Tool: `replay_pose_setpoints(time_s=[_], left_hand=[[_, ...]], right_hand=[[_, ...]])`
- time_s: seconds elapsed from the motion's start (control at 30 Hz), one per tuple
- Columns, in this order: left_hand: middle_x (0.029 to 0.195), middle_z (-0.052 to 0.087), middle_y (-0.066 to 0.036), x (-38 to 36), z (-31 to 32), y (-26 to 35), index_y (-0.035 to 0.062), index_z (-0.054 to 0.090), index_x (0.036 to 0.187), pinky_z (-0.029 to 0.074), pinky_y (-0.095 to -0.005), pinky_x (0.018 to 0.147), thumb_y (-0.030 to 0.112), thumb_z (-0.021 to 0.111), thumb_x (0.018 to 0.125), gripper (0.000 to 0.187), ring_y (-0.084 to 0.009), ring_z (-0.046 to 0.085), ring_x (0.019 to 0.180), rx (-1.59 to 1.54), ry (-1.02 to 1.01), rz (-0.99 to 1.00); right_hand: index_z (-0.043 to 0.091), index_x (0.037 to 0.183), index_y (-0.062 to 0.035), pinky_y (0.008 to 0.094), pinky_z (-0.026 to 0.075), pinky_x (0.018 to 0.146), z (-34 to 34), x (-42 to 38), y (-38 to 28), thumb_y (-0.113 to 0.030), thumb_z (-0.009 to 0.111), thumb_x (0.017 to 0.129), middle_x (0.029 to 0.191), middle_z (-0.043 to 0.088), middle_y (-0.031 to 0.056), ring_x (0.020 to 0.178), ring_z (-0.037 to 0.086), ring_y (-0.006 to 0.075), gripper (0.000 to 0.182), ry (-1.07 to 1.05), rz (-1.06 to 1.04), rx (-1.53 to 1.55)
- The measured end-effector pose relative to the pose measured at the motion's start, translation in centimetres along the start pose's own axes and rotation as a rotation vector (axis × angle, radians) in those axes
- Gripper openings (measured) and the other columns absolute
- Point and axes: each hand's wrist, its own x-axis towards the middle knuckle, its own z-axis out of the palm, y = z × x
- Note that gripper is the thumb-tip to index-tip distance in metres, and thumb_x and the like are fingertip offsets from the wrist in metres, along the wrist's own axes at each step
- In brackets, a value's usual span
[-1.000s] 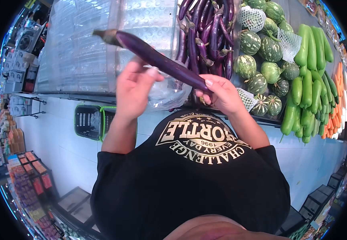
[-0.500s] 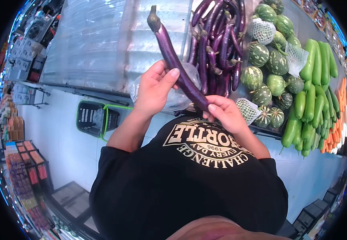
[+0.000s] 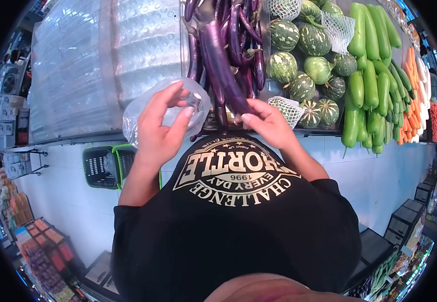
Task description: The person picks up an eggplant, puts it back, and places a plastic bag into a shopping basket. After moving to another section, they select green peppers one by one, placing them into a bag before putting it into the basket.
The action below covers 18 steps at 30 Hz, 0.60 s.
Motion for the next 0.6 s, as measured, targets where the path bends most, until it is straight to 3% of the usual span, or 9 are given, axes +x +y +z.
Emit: replay_pose_setpoints(time_s=[0.07,0.13,0.17,0.33,0.4,0.47,0.5,0.53,0.6], left_hand=[[0.109,0.065,-0.014,-0.2,-1.0,-0.6,-0.0019,0.056,0.124,0.048,-0.0308,0.087,-0.002,0.066,0.081,0.044,-0.0198,0.063,0.096,0.073,0.022,0.065],[0.103,0.066,-0.017,-0.1,-2.0,-0.7,-0.0022,0.059,0.118,0.050,-0.0334,0.081,-0.001,0.069,0.079,0.040,-0.0272,0.065,0.090,0.412,0.177,0.280],[0.111,0.062,-0.018,-0.3,-2.5,-1.0,-0.0001,0.060,0.117,0.048,-0.0365,0.087,0.001,0.072,0.077,0.041,-0.0308,0.061,0.101,0.442,0.199,0.258],[0.124,0.054,-0.020,0.2,-3.8,-0.6,0.0034,0.056,0.125,0.043,-0.0403,0.093,0.009,0.078,0.072,0.058,-0.0331,0.053,0.112,0.714,0.208,0.132],[0.126,0.051,-0.020,0.0,-4.8,-0.9,0.0046,0.054,0.128,0.042,-0.0415,0.094,0.012,0.080,0.070,0.064,-0.0339,0.051,0.114,0.781,0.186,0.053],[0.122,0.053,-0.019,-0.2,-5.0,-0.7,0.0055,0.049,0.134,0.043,-0.0390,0.096,0.010,0.080,0.070,0.071,-0.0308,0.054,0.112,0.618,0.168,-0.065],[0.116,0.056,-0.017,-0.3,-5.0,-0.5,0.0056,0.051,0.132,0.044,-0.0375,0.094,0.011,0.080,0.070,0.068,-0.0295,0.055,0.108,0.615,0.182,-0.109],[0.116,0.056,-0.017,-0.5,-5.2,-0.5,0.0056,0.051,0.132,0.044,-0.0375,0.094,0.011,0.080,0.070,0.068,-0.0295,0.055,0.108,0.623,0.192,-0.121],[0.103,0.060,-0.015,-0.8,-5.5,-0.6,0.0076,0.054,0.127,0.049,-0.0382,0.081,0.017,0.078,0.072,0.061,-0.0299,0.060,0.093,0.636,0.124,-0.224]], right_hand=[[0.055,0.125,0.0004,0.0230,0.047,0.074,-1.3,-0.4,1.3,-0.013,0.055,0.095,0.100,0.065,0.0032,0.081,0.056,0.0066,0.033,0.081,0.021,-0.036],[0.055,0.125,0.0004,0.0226,0.047,0.075,-1.8,-0.8,2.2,-0.013,0.054,0.096,0.100,0.065,0.0028,0.084,0.057,0.0069,0.033,0.142,0.021,-0.058],[0.055,0.125,0.0003,0.0225,0.047,0.075,-2.1,-0.8,2.4,-0.013,0.054,0.096,0.100,0.064,0.0026,0.085,0.057,0.0069,0.033,0.194,0.019,-0.086],[0.055,0.125,-0.0001,0.0206,0.044,0.068,-2.7,-0.5,3.2,-0.013,0.053,0.097,0.091,0.061,-0.0017,0.075,0.052,0.0041,0.031,0.295,0.004,-0.133],[0.057,0.122,0.0006,0.0232,0.048,0.075,-2.5,-0.2,3.3,-0.014,0.058,0.094,0.098,0.065,0.0027,0.084,0.059,0.0074,0.031,0.329,0.015,-0.101],[0.057,0.122,0.0014,0.0231,0.048,0.076,-2.1,0.1,3.0,-0.018,0.062,0.092,0.099,0.066,0.0035,0.085,0.058,0.0065,0.036,0.365,0.062,-0.249],[0.056,0.123,0.0010,0.0282,0.050,0.079,-2.4,0.5,3.5,-0.023,0.067,0.088,0.102,0.067,0.0083,0.089,0.063,0.0132,0.043,0.402,0.064,-0.466],[0.056,0.123,0.0010,0.0282,0.050,0.079,-2.5,0.6,3.9,-0.023,0.067,0.088,0.102,0.067,0.0083,0.089,0.063,0.0132,0.043,0.385,0.063,-0.467],[0.055,0.123,-0.0018,0.0343,0.050,0.085,-2.3,0.6,3.9,-0.025,0.069,0.085,0.106,0.067,0.0134,0.096,0.065,0.0235,0.047,0.477,-0.129,-0.955]])
